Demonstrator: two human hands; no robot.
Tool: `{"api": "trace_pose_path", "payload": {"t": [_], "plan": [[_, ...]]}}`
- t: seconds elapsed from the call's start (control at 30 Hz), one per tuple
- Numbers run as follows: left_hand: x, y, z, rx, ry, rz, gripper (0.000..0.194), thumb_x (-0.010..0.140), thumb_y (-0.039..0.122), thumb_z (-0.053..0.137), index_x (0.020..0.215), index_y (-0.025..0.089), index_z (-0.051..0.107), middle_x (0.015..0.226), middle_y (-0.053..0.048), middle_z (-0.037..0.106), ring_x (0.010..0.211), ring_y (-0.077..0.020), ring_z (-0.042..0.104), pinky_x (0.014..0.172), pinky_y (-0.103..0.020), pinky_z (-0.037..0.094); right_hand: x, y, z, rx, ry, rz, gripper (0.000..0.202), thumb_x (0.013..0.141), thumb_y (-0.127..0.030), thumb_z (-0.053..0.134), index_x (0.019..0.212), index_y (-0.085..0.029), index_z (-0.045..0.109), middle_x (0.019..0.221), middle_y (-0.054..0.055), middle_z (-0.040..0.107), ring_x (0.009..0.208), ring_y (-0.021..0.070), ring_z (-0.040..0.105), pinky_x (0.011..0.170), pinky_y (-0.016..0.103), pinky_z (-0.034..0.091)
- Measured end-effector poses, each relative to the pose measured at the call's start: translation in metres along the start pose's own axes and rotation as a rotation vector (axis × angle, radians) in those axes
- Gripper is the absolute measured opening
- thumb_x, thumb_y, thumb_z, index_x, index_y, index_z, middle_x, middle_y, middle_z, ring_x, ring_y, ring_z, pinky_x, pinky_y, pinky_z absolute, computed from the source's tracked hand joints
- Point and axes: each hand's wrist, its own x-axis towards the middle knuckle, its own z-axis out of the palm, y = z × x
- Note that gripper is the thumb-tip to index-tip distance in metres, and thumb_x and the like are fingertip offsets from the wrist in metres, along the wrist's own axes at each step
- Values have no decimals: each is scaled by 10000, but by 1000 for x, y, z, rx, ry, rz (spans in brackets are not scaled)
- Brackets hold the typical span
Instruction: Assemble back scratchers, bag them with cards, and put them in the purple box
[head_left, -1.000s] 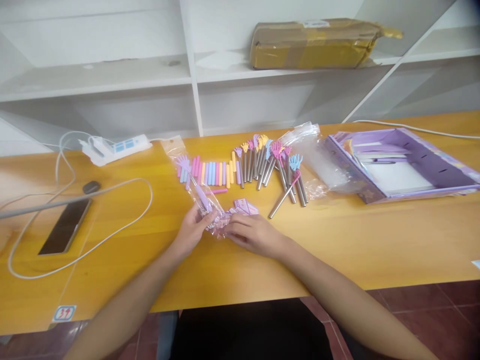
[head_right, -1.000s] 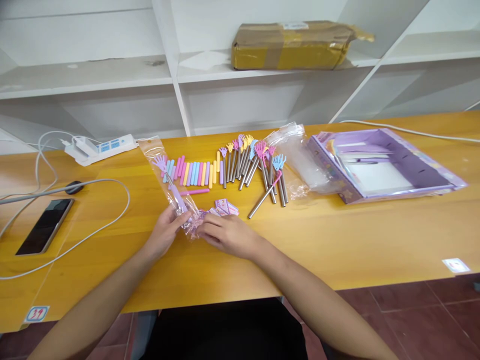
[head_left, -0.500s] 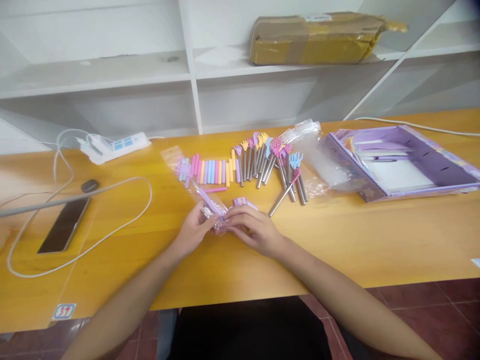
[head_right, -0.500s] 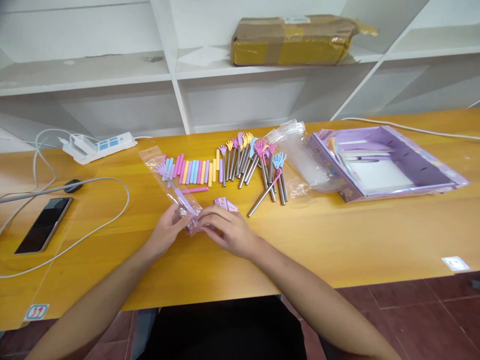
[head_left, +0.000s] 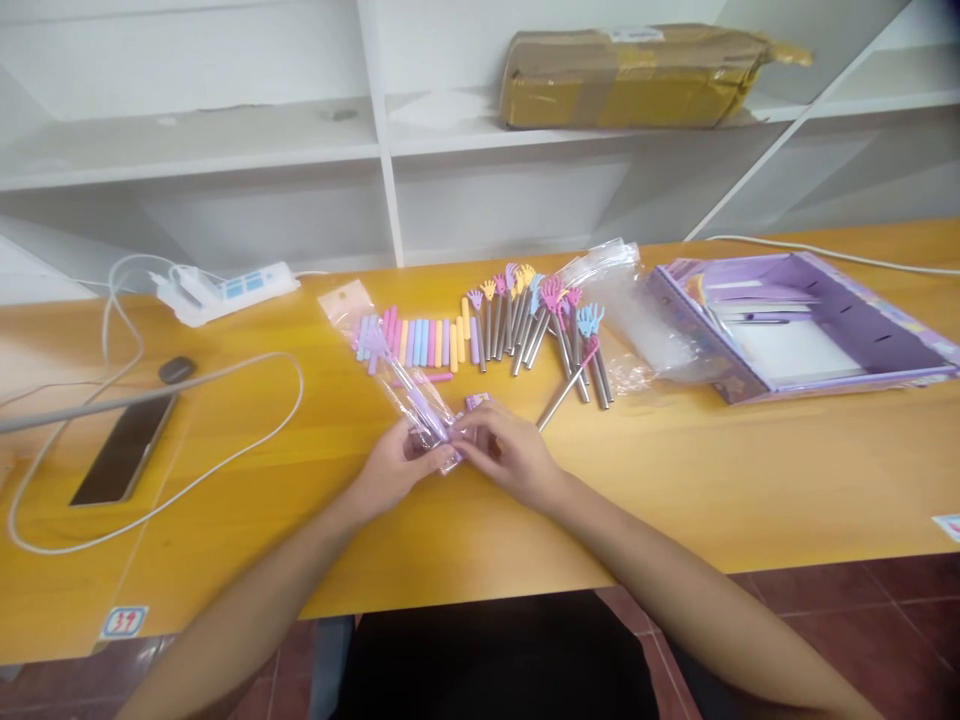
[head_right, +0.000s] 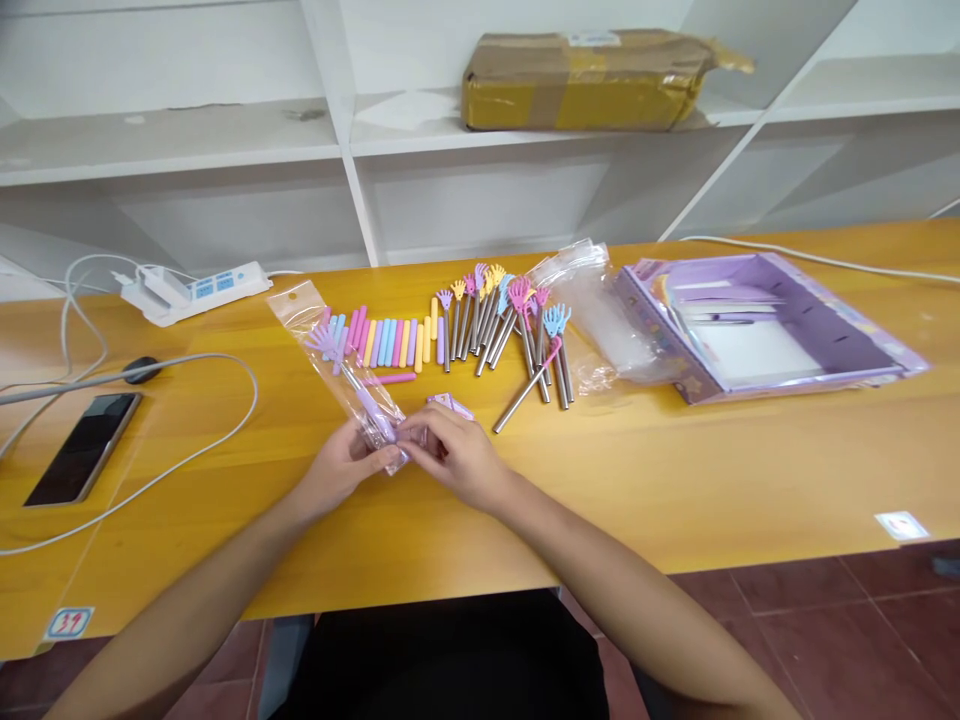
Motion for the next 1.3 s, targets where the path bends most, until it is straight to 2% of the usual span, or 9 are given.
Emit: {"api": "trace_pose_path", "payload": {"t": [0.07, 0.13, 0.27, 0.33, 0.47, 0.57, 0.93, 1.13, 1.3], "plan": [[1, -1, 0, -1, -7, -3, 392, 850, 420, 869, 1070, 163, 671, 917, -65, 757, 799, -197, 699, 757, -333, 563, 0, 0, -1, 55, 20, 90, 206, 1034, -372, 697, 1167, -215, 674, 783, 7, 657, 612, 123, 570, 628, 269, 495], [2, -2, 0, 2, -13, 3, 384, 865, 440, 854, 1061, 162, 675, 896, -64, 759, 767, -191, 696, 732, -329, 561, 0, -1, -1, 134, 33, 169, 260, 1026, -397, 705, 1204, -215, 652, 787, 1, 654, 630, 125, 595, 618, 260, 492], [2, -1, -1, -13, 25, 13, 421, 837, 469, 872, 1069, 168, 691, 1038, -101, 792, 924, -238, 744, 824, -364, 592, 2, 0, 0, 263, 19, 281, 368, 1012, -430, 708, 1291, -224, 583, 983, 20, 668, 643, 95, 612, 583, 231, 471], [2, 0, -1, -18, 41, 9, 428, 824, 474, 881, 1059, 171, 691, 1043, -101, 796, 951, -249, 749, 843, -375, 599, 3, 1, 0, 278, -18, 321, 409, 1008, -463, 706, 1310, -224, 569, 1004, 25, 665, 671, 101, 615, 590, 229, 475], [1, 4, 0, -31, 17, 32, 401, 848, 459, 867, 1065, 170, 694, 1022, -94, 796, 908, -230, 743, 795, -351, 597, 5, 0, -3, 305, -120, 345, 353, 1026, -541, 656, 1083, -193, 645, 884, 21, 661, 703, 120, 582, 637, 239, 474], [1, 7, 1, -39, -15, 56, 386, 859, 447, 861, 1074, 167, 706, 1029, -97, 796, 881, -219, 737, 765, -332, 590, 8, -3, -5, 328, -150, 350, 416, 1027, -575, 643, 927, -171, 655, 794, 9, 628, 658, 108, 510, 613, 236, 416], [0, 2, 0, -15, -64, 82, 363, 911, 400, 824, 1188, 187, 725, 1174, -112, 779, 1083, -255, 725, 966, -389, 580, 9, -5, -6, 301, -149, 356, 470, 1019, -604, 636, 859, -164, 674, 692, -13, 549, 621, 101, 455, 578, 227, 360], [2, -2, -2, -45, -47, 65, 360, 920, 388, 822, 1182, 167, 712, 994, -68, 755, 834, -179, 675, 738, -302, 552, 8, -2, -3, 368, -88, 454, 513, 984, -658, 657, 814, -174, 645, 731, 16, 635, 663, 127, 531, 636, 250, 433], [5, -10, -7, -135, -39, 68, 350, 917, 365, 829, 1172, 164, 698, 949, -42, 731, 762, -145, 634, 685, -276, 513, 7, 0, -3, 375, -41, 485, 510, 981, -657, 662, 788, -186, 623, 699, 14, 623, 659, 140, 547, 642, 265, 454]]}}
